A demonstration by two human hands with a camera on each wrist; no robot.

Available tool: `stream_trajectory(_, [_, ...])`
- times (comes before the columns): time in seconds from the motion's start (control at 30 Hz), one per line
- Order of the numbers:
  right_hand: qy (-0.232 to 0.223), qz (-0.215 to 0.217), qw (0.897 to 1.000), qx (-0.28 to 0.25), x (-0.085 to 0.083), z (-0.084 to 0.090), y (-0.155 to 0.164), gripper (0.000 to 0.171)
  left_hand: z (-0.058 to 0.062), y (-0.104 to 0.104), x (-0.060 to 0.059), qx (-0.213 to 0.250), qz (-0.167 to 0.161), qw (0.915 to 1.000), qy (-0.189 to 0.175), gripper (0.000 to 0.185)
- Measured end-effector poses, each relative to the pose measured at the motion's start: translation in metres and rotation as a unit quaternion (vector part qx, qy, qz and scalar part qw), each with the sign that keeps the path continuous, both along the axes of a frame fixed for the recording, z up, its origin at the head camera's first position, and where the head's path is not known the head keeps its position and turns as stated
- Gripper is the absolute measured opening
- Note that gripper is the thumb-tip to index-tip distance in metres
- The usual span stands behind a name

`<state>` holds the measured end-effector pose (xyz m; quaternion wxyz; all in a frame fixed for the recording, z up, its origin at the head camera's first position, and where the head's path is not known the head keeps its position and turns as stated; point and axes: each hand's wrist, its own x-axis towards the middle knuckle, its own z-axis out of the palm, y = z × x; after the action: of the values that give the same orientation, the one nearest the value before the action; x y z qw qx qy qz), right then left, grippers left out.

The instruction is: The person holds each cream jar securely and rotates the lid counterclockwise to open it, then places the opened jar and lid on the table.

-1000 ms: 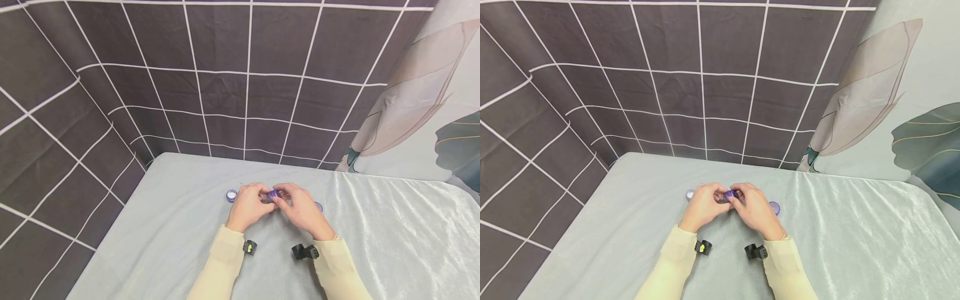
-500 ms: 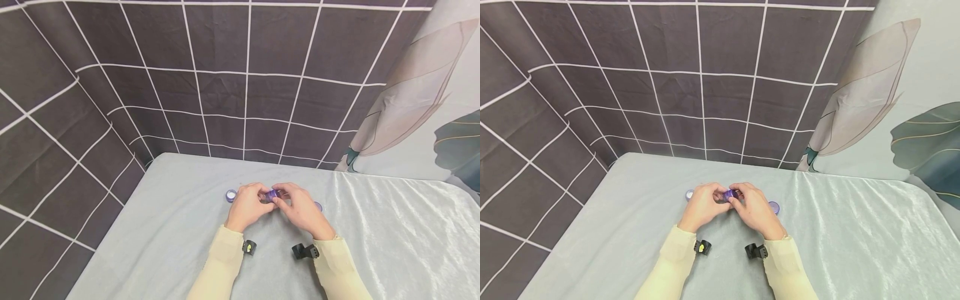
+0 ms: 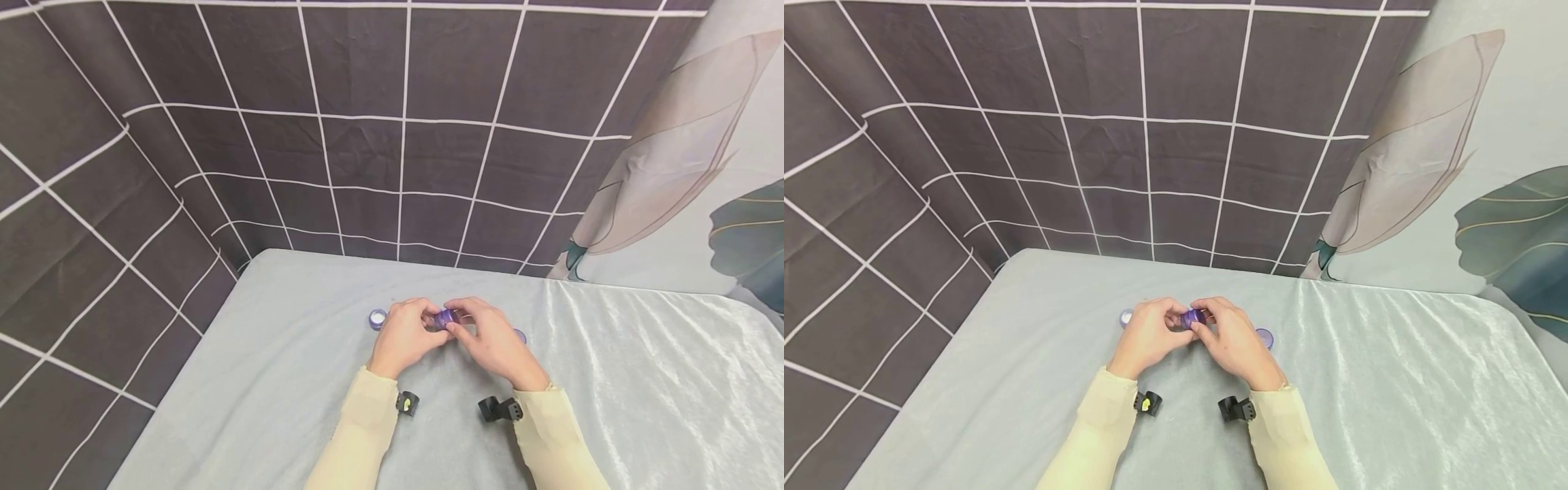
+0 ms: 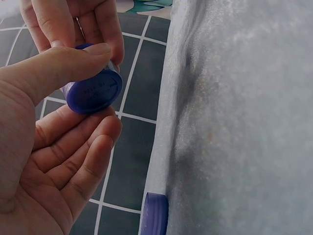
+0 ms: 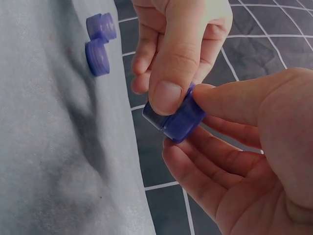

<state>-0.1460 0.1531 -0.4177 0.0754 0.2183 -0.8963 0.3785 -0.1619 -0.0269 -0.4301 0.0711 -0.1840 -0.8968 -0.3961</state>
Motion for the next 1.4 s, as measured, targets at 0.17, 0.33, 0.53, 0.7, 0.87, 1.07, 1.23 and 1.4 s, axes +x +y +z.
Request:
stream_trajectory(0.17, [-0.001, 0.006, 1.000, -0.005, -0.0003, 0.0007, 0.0011, 0.031, -0.0011, 0.0001, -0.0002, 0.001, 0.000, 1.0000, 0.003, 0.028])
stream_trajectory(0.33, [-0.007, 0.011, 1.000, -0.008, -0.0005, 0.0016, 0.0013, 0.031, -0.0006, 0.0000, -0.0003, 0.000, 0.000, 1.0000, 0.005, 0.029])
stream_trajectory(0.53, [-0.008, 0.021, 1.000, -0.013, -0.0013, 0.0018, 0.0022, 0.032, -0.0007, -0.0003, -0.0002, -0.003, 0.000, 1.0000, 0.003, 0.029])
stream_trajectory(0.7, [-0.008, 0.023, 1.000, -0.012, -0.0023, 0.0014, 0.0028, 0.031, 0.0006, -0.0002, 0.0001, -0.001, -0.001, 1.0000, 0.000, 0.031])
stream_trajectory(0.87, [-0.005, 0.027, 1.000, -0.007, -0.0024, 0.0004, 0.0035, 0.032, 0.0012, -0.0005, 0.0003, -0.003, -0.002, 1.0000, -0.001, 0.032])
stream_trajectory(1.07, [0.001, 0.032, 0.999, -0.005, -0.0024, 0.0006, 0.0035, 0.033, 0.0013, -0.0011, 0.0003, -0.006, -0.001, 1.0000, -0.002, 0.033])
stream_trajectory(1.23, [0.005, 0.036, 0.999, -0.004, -0.0026, 0.0007, 0.0038, 0.033, 0.0018, -0.0014, 0.0004, -0.005, -0.001, 1.0000, -0.004, 0.034])
stream_trajectory(1.4, [0.006, 0.037, 0.999, -0.004, -0.0024, 0.0015, 0.0036, 0.033, 0.0019, -0.0018, 0.0002, -0.003, -0.003, 1.0000, -0.008, 0.034])
